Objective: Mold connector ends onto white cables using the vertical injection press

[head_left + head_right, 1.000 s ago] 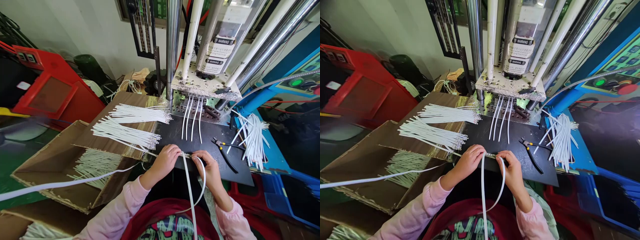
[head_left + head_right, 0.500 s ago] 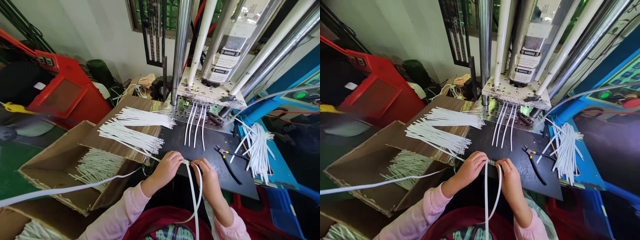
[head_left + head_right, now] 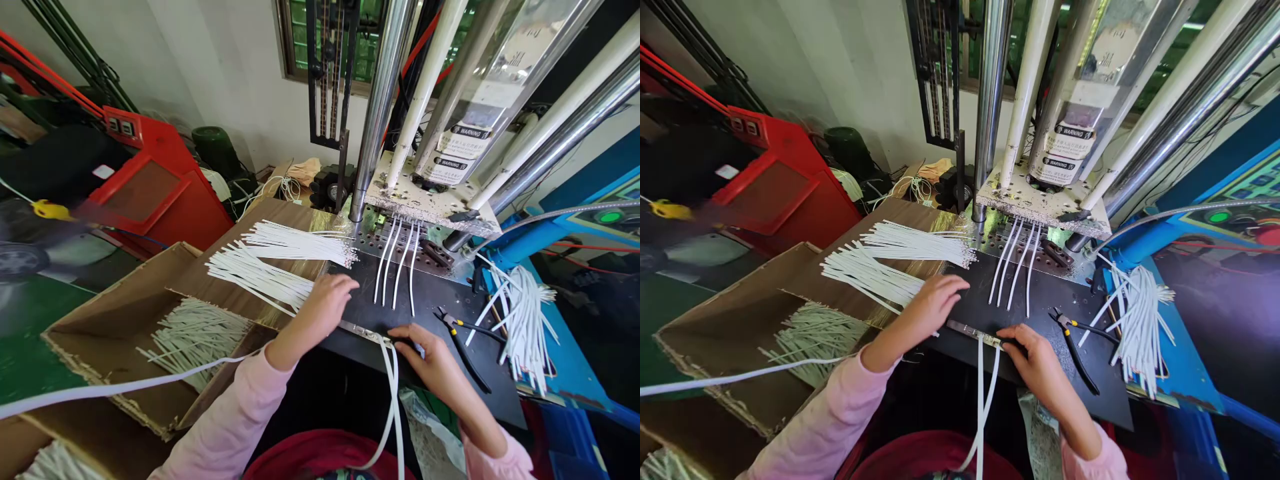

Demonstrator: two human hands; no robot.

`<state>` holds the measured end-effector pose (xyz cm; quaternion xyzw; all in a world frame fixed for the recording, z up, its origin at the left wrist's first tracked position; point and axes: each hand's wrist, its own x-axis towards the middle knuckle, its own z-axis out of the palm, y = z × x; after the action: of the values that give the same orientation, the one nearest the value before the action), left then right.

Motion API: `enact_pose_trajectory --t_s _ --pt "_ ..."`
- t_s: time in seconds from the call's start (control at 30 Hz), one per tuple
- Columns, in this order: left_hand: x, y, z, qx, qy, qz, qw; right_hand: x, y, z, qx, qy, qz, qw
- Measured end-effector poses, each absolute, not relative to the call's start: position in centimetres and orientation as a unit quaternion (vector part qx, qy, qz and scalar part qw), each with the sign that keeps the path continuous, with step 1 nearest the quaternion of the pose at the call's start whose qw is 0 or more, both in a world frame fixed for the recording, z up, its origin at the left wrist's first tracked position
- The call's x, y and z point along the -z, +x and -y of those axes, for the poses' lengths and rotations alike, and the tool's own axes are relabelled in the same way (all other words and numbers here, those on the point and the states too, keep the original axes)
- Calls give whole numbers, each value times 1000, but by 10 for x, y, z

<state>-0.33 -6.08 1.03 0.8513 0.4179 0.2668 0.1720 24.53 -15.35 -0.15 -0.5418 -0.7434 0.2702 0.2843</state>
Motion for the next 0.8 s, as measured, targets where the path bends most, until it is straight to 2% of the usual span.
enact_pose_trajectory --t_s 0.07,0.17,0.33,0.47,0.6,0.7,0.8 --pt "-21 -6 29 -244 831 -484 127 -14 246 125 -246 -535 755 287" --pt "-27 -3 -16 -184 806 -551 114 -23 225 68 -166 -539 778 277" --pt "-22 3 -72 -164 775 -602 98 -9 173 -14 -48 -578 803 135" --pt "-15 14 -102 -150 792 -585 94 0 159 -33 -24 -568 816 107" --pt "-7 28 -115 -145 817 -551 90 -8 180 -15 16 -559 823 97" --pt "-5 33 -117 -151 819 -545 91 -22 217 15 82 -570 799 174" --pt "-11 30 -116 -173 815 -546 89 -36 264 53 185 -590 693 371"
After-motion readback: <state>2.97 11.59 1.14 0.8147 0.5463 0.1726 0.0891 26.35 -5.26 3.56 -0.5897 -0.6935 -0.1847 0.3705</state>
